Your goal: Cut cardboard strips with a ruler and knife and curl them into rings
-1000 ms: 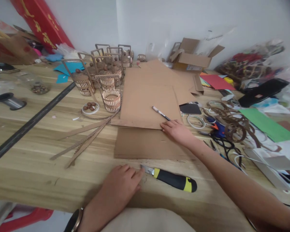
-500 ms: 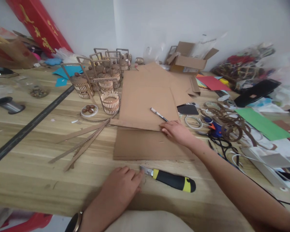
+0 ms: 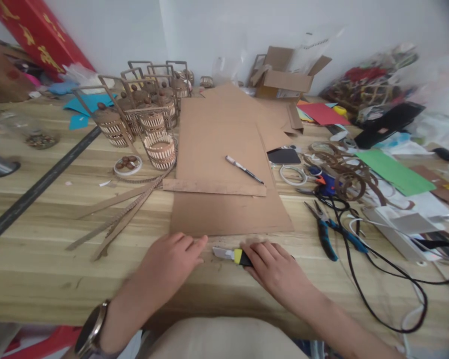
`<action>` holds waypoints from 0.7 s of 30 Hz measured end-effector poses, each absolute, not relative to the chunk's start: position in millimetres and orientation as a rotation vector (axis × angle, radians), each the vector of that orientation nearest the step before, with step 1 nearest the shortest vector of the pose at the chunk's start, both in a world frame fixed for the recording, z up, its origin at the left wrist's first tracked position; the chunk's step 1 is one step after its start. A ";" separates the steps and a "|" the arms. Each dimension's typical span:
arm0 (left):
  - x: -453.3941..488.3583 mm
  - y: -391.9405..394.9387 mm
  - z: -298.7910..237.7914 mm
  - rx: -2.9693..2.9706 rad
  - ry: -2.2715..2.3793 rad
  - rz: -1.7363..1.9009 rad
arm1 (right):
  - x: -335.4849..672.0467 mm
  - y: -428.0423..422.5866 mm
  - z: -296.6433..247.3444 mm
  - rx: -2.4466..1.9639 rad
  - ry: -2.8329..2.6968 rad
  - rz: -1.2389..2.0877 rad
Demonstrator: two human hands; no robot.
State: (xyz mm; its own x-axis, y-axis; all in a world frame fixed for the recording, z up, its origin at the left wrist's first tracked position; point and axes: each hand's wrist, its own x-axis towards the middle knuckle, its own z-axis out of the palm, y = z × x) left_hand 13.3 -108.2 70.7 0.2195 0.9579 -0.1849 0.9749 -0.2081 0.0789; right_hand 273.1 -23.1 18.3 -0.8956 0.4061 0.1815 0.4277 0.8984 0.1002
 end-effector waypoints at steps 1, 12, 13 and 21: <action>8.7 -105.3 71.8 2.323 1.876 -0.147 | 276.4 -23.4 15.5 -0.640 -2.875 -0.219; -9.7 -73.9 41.4 2.514 1.841 -0.054 | 281.4 -7.2 70.6 -1.412 -1.687 1.947; -11.3 -71.8 36.6 2.536 1.830 -0.043 | 279.6 -5.9 71.9 -1.427 -1.483 2.091; -37.3 -63.5 24.1 2.592 1.799 -0.035 | 282.5 1.3 66.8 -1.338 -1.036 2.422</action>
State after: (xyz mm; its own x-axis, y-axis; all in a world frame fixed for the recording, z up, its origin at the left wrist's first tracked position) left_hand -37.3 -63.5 24.1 0.3500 0.9367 -0.0103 0.9364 -0.3502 -0.0240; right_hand 282.5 1.3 66.8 -0.5759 0.4675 -0.6707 0.1623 -0.7387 -0.6542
